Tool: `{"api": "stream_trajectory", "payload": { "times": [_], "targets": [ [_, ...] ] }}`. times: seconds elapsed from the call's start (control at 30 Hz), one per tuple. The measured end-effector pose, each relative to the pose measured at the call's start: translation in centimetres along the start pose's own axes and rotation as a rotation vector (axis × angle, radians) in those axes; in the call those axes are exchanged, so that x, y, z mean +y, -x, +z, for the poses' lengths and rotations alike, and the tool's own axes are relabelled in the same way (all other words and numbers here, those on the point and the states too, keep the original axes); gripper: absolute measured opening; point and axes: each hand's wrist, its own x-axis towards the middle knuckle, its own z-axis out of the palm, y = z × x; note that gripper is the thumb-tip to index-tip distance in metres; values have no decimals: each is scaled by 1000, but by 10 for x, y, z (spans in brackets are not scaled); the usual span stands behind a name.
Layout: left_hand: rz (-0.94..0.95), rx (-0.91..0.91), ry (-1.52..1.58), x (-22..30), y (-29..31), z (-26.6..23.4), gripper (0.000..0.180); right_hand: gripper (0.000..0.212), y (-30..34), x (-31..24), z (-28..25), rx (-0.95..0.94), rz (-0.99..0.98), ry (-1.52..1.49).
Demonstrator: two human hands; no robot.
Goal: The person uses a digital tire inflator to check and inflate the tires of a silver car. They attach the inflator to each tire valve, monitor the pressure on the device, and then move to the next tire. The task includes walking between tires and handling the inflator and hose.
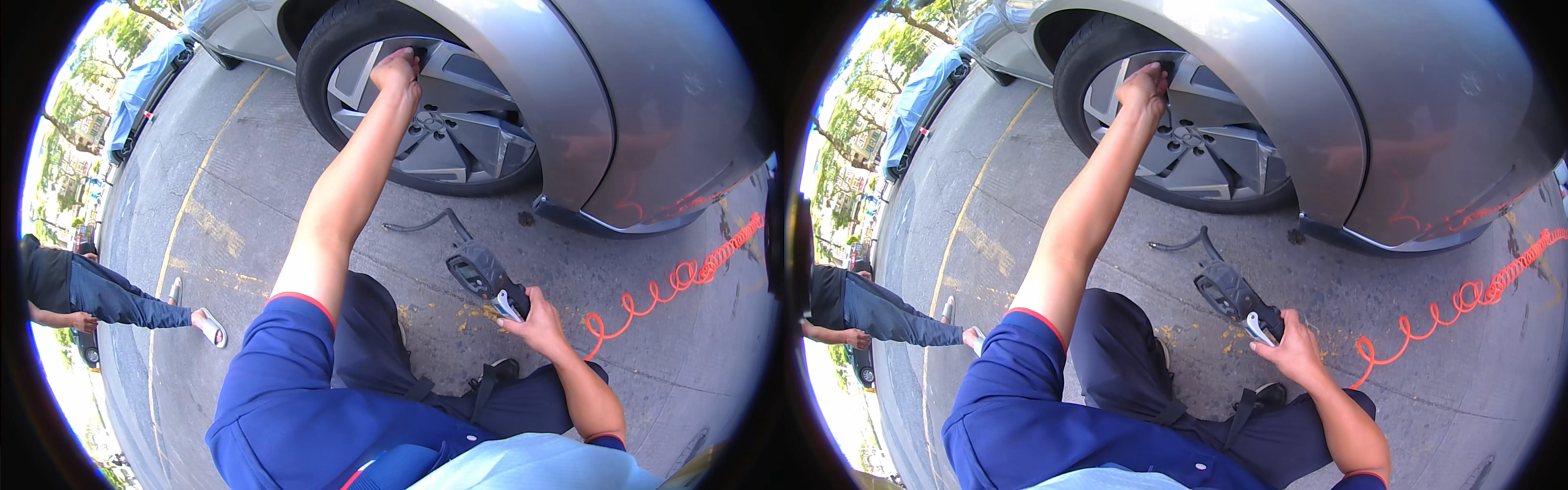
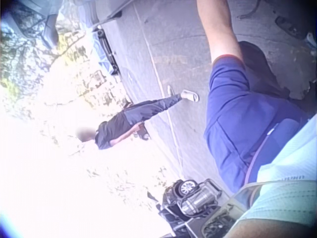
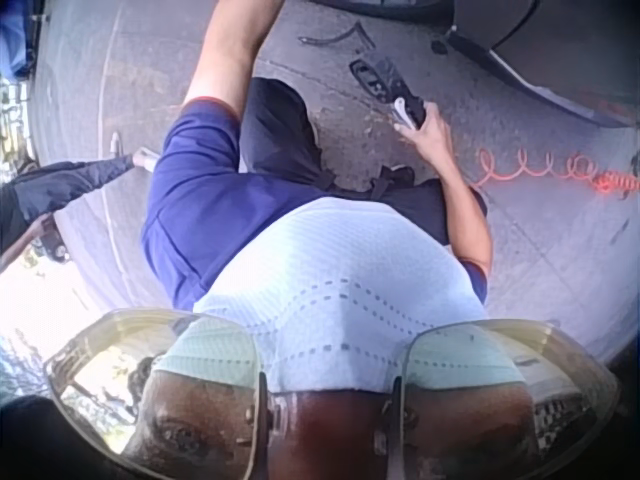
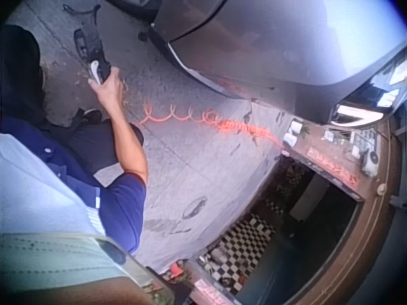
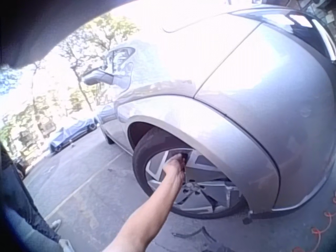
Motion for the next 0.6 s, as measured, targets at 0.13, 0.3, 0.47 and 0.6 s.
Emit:
{"api": "stream_trajectory", "payload": {
  "times": [0.13,0.3,0.47,0.6],
  "targets": [
    [-113,-110,-103,2,-7,-5,10,72,1,-2,-1,1,-6,-8],
    [-162,-308,-358,11,-16,-12,12,74,0,-4,0,-8,0,15],
    [-48,-198,-279,6,-19,-13,13,76,0,-5,2,-12,0,41],
    [78,-132,-424,4,-25,-7,13,75,-1,-7,3,-8,-8,64]
  ]
}}
